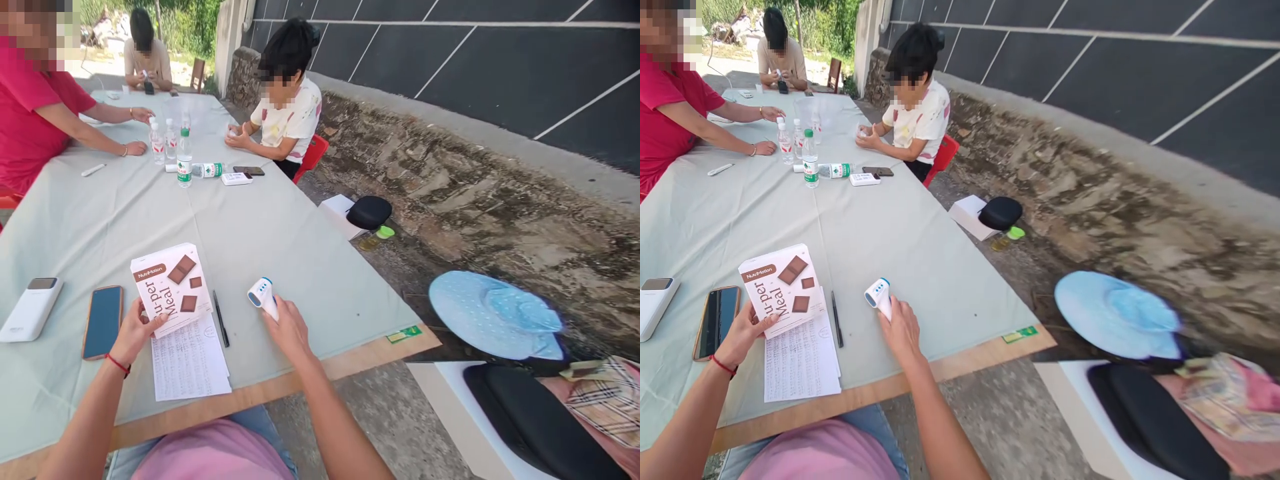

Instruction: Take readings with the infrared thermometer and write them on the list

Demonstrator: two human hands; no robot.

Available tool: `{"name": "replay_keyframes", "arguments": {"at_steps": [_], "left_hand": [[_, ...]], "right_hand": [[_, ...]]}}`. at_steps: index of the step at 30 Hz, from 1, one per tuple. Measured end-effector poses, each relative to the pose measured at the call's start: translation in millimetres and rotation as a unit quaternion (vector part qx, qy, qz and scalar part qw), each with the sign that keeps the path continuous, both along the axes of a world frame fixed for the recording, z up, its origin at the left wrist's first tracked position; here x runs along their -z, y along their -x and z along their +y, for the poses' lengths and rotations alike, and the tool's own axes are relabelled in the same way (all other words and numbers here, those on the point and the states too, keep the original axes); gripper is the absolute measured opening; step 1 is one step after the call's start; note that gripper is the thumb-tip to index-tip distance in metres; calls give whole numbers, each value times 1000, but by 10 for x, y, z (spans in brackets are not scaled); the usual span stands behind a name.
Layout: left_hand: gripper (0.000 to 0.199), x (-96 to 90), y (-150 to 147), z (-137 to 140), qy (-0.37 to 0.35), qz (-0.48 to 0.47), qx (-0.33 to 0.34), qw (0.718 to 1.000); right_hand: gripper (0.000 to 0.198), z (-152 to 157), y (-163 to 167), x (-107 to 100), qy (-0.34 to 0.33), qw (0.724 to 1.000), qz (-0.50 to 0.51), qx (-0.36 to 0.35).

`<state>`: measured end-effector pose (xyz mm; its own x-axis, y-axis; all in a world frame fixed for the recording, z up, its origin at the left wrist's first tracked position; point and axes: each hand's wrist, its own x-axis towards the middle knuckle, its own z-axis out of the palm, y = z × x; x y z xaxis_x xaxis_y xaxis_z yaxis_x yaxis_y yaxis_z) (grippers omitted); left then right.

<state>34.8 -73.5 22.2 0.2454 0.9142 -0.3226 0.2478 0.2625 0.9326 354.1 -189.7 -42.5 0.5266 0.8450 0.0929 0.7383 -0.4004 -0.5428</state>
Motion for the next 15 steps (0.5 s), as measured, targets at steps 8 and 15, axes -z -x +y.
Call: {"name": "replay_keyframes", "arguments": {"at_steps": [8, 15], "left_hand": [[76, 79, -51, -25, -95, -33, -21, 995], [73, 50, -191, 539, -263, 36, -96, 959]], "right_hand": [[37, 127, 690, 9, -63, 989, -32, -131], [49, 193, 1198, -52, 25, 982, -43, -181]]}}
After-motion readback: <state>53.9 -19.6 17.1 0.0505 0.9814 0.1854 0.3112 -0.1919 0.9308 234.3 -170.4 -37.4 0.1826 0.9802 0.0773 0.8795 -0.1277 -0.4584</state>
